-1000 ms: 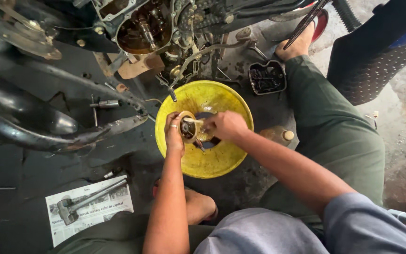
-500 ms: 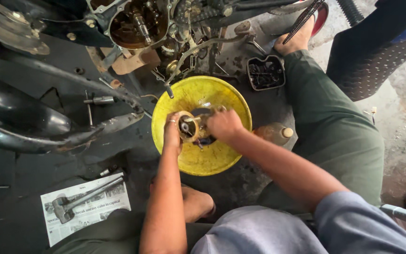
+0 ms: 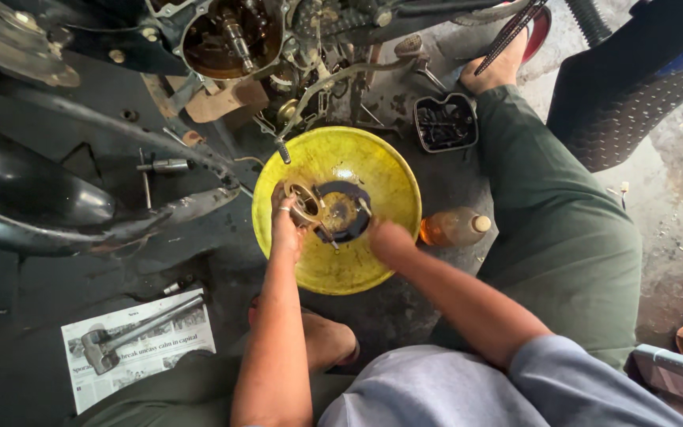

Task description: The person sits on the floor of a motorcycle repair shop cleaning disassembled clutch components. They hold each metal part over a yellow basin, scrub it with a brush, and set cleaned pieces aside, then pour liquid from a plastic bottle over a part at the end.

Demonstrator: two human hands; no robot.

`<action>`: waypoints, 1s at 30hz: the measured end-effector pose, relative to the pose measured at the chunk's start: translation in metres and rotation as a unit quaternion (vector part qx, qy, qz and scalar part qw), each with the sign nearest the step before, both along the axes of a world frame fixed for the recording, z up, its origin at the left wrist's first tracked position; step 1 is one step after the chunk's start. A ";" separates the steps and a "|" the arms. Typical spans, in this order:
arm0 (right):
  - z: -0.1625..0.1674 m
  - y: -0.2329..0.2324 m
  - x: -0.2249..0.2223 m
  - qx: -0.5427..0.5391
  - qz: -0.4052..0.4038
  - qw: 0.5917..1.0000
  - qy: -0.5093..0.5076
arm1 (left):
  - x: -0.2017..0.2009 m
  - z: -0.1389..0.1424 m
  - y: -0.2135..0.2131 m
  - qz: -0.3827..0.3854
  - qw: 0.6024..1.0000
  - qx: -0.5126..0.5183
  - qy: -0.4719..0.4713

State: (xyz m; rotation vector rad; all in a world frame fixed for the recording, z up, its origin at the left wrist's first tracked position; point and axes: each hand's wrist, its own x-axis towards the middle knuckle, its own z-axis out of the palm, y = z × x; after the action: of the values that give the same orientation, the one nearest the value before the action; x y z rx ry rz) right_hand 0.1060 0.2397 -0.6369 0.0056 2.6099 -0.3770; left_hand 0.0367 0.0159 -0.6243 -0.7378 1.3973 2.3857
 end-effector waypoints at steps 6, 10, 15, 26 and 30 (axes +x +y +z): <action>-0.005 -0.005 0.023 0.095 0.229 0.963 0.106 | 0.000 0.001 -0.011 0.013 0.989 0.141 0.032; 0.056 0.018 -0.023 0.037 0.210 0.970 0.114 | -0.004 0.000 -0.019 0.065 0.974 0.212 0.038; 0.138 0.005 -0.033 -0.273 -0.017 0.948 0.162 | -0.009 0.000 -0.010 0.081 0.969 0.229 0.032; 0.121 -0.034 0.000 -0.105 0.191 0.941 0.260 | -0.012 0.033 -0.003 0.067 0.979 0.190 -0.011; 0.118 -0.024 -0.010 -0.017 0.243 0.941 0.237 | -0.011 0.027 0.004 0.020 0.987 0.158 -0.013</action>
State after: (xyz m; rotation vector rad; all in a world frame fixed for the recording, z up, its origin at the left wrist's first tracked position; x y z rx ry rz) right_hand 0.0962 0.2155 -0.5191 -0.8201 2.9343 -0.2634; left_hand 0.0253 0.0200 -0.5972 -0.7118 0.9661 2.5342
